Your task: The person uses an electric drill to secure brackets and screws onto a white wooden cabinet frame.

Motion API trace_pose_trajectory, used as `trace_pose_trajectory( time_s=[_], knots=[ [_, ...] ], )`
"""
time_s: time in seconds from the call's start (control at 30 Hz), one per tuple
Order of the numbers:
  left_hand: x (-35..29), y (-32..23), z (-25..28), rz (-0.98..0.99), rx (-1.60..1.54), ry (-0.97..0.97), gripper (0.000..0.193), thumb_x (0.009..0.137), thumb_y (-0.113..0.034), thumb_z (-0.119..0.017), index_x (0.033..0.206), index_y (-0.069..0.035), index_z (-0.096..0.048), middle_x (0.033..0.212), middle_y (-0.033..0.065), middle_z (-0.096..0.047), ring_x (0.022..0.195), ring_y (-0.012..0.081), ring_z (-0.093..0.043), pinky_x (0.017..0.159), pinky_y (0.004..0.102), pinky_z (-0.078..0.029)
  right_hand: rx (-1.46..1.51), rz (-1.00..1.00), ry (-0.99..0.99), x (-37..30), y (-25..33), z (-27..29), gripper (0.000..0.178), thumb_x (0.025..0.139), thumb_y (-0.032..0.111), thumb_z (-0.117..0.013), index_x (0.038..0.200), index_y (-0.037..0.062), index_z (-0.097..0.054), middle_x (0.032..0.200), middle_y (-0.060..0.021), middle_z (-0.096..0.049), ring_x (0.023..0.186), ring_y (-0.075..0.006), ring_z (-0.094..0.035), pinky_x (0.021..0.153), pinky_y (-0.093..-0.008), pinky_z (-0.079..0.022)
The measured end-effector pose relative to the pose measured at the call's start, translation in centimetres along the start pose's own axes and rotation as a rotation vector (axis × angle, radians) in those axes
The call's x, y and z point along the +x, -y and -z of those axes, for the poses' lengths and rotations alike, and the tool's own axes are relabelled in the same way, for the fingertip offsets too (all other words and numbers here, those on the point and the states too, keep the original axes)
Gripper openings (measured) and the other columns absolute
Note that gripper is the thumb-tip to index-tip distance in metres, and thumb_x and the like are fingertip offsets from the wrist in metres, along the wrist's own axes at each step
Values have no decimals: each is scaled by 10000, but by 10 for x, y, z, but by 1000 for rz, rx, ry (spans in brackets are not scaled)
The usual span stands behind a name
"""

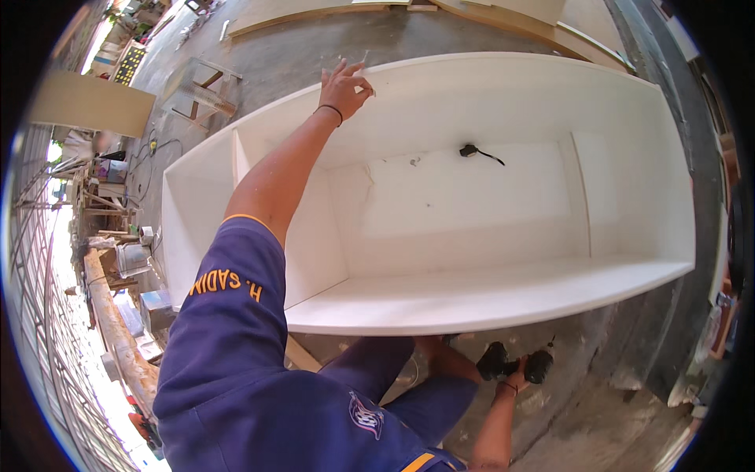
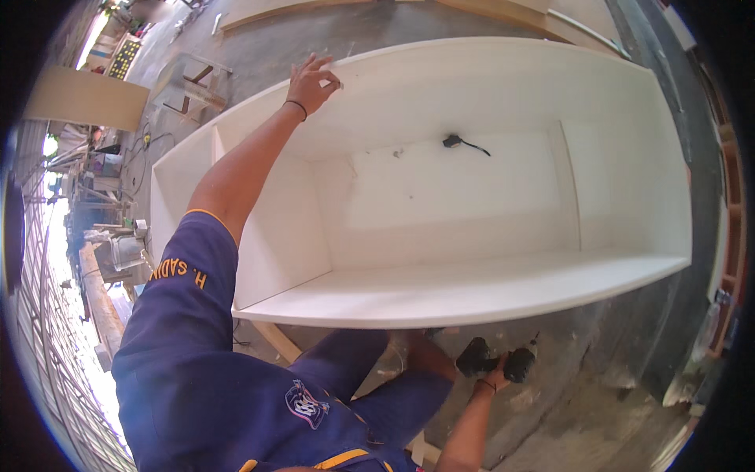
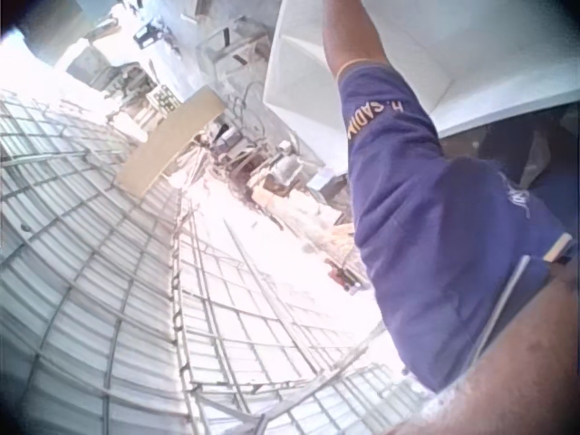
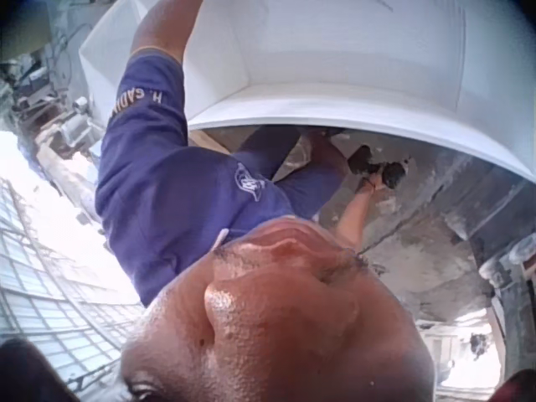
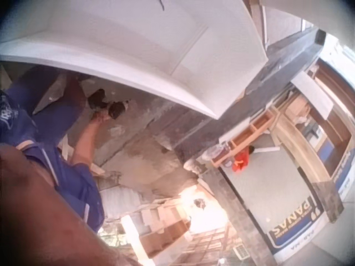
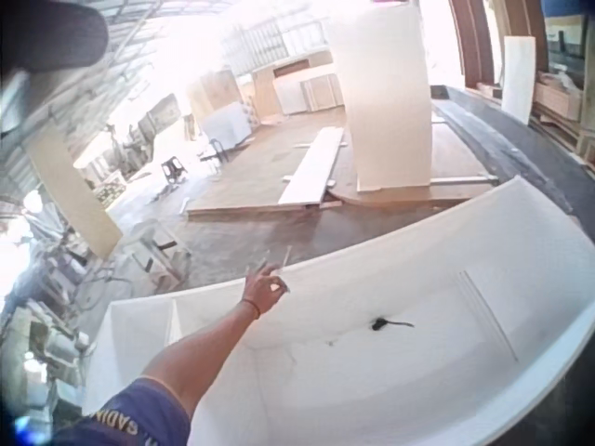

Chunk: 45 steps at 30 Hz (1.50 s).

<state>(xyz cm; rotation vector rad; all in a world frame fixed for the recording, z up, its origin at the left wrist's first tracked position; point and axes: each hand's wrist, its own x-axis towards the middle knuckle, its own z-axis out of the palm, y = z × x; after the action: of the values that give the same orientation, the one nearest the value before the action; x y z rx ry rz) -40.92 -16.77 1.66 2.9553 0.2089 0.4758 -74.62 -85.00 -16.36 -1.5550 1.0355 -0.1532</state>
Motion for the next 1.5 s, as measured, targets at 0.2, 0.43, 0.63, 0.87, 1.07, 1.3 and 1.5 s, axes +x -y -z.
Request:
trace_pose_trajectory(
  time_s=[0.2, 0.43, 0.63, 0.87, 1.07, 1.3, 1.5],
  knots=[
    [-4, 20, -37, -16, 71, -206, 52, 751, -321, -729, 732, -273, -739, 1278, -69, -581, 1225, 214, -463, 1053, 466, -216, -286, -17, -90, 54, -92, -18, 331, 829, 197, -745, 1068, -22, -678, 981, -90, -683, 834, -209, -623, 773, -360, -510],
    [4, 8, -51, -27, 177, -366, 98, 733, -339, -734, 746, -242, -738, 1266, -10, -601, 1204, 222, -488, 1013, 435, -256, -417, 51, -152, 113, -156, -29, 348, 881, 200, -675, 1125, -46, -643, 1033, -88, -678, 846, -222, -613, 767, -372, -499],
    [8, 16, -51, -66, 164, -396, 109, 746, -337, -713, 751, -229, -726, 1285, -1, -594, 1219, 230, -485, 1008, 437, -267, -322, 68, -170, 112, -172, -32, 357, 883, 205, -673, 1135, -44, -637, 1046, -92, -674, 860, -223, -613, 773, -371, -499],
    [4, 23, -47, -153, 135, -335, 104, 793, -298, -669, 813, -222, -738, 1312, -5, -574, 1234, 217, -478, 1005, 432, -267, -252, 43, -194, 96, -170, -36, 367, 885, 211, -670, 1147, -43, -630, 1060, -97, -670, 877, -224, -612, 781, -369, -498],
    [1, 28, -51, -242, 83, -422, 114, 814, -284, -650, 820, -217, -743, 1290, -29, -578, 1220, 202, -481, 978, 415, -274, -215, 24, -200, 81, -167, -33, 376, 887, 216, -668, 1157, -42, -623, 1073, -101, -665, 891, -225, -611, 787, -368, -498],
    [2, 21, -59, -234, 138, -542, 86, 779, -303, -695, 752, -235, -743, 1239, -69, -599, 1187, 177, -493, 966, 416, -270, -177, 20, -202, 69, -163, -21, 386, 889, 222, -665, 1168, -41, -616, 1088, -106, -661, 907, -226, -610, 794, -367, -497],
    [4, 14, -63, -174, 145, -553, 77, 760, -316, -712, 740, -246, -738, 1227, -86, -604, 1179, 168, -494, 969, 415, -262, -136, 5, -209, 52, -155, -3, 395, 891, 227, -663, 1178, -40, -610, 1100, -110, -656, 921, -227, -610, 800, -366, -497]
  ],
)
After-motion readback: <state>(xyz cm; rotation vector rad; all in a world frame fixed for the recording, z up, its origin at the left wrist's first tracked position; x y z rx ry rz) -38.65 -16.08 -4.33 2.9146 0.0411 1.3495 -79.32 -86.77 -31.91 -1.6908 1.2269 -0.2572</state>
